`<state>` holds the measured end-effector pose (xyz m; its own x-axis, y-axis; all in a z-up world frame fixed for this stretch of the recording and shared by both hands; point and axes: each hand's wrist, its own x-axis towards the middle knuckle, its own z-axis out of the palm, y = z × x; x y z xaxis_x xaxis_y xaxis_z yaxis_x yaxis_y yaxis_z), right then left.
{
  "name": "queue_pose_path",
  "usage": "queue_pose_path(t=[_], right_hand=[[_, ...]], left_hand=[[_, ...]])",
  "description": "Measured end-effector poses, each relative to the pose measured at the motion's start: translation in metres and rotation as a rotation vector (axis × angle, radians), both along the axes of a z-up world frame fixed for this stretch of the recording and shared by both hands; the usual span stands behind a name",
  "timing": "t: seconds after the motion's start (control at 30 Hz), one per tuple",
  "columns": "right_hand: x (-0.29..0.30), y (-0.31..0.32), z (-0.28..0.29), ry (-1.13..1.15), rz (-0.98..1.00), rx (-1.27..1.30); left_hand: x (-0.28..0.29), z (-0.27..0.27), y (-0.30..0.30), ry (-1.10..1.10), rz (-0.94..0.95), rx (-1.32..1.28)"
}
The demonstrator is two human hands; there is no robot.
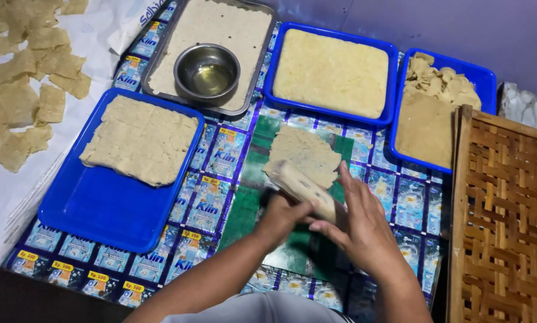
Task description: Preparing thin sheets of dough by smoothing with a spatula, rolling with a wooden pin, and cutting into pieces.
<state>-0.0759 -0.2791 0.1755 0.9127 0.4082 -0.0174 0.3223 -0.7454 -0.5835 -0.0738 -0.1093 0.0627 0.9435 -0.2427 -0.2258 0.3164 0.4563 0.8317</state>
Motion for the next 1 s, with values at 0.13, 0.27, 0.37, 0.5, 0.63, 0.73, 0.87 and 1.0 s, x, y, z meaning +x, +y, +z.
queue_pose_path(t=[0.13,0.27,0.37,0.5,0.63,0.73,0.87,1.0], right_hand=[[0.032,-0.021,-0.060,0.149,-0.055,-0.329],[0.088,-0.037,-0.100,0.017,-0.005,-0.486],[0.120,-0.040,-0.129,-0.081,0.005,-0.502],[0.129,-0.030,-0.124,-0.211,0.046,-0.437],[0.151,-0.035,-0.151,-0.334,-0.199,-0.164],[0.152,-0.015,-0.139,-0.079,-0.344,-0.403],[0.130,-0.015,-0.153,-0.239,-0.313,-0.430],[0.124,-0.018,-0.157,-0.146,-0.271,-0.471]], left_hand=[[0.033,-0.029,0.038,0.148,0.279,-0.150],[0.054,0.004,0.058,0.110,0.660,0.283],[0.077,0.024,0.066,-0.452,0.781,1.027],[0.123,0.032,0.068,-0.551,0.377,1.503],[0.147,0.022,0.069,-0.394,-0.012,1.784],[0.148,0.015,0.069,-0.387,-0.043,1.819],[0.130,-0.014,0.072,-0.468,0.038,1.783],[0.119,-0.007,0.076,-0.433,-0.010,1.797]])
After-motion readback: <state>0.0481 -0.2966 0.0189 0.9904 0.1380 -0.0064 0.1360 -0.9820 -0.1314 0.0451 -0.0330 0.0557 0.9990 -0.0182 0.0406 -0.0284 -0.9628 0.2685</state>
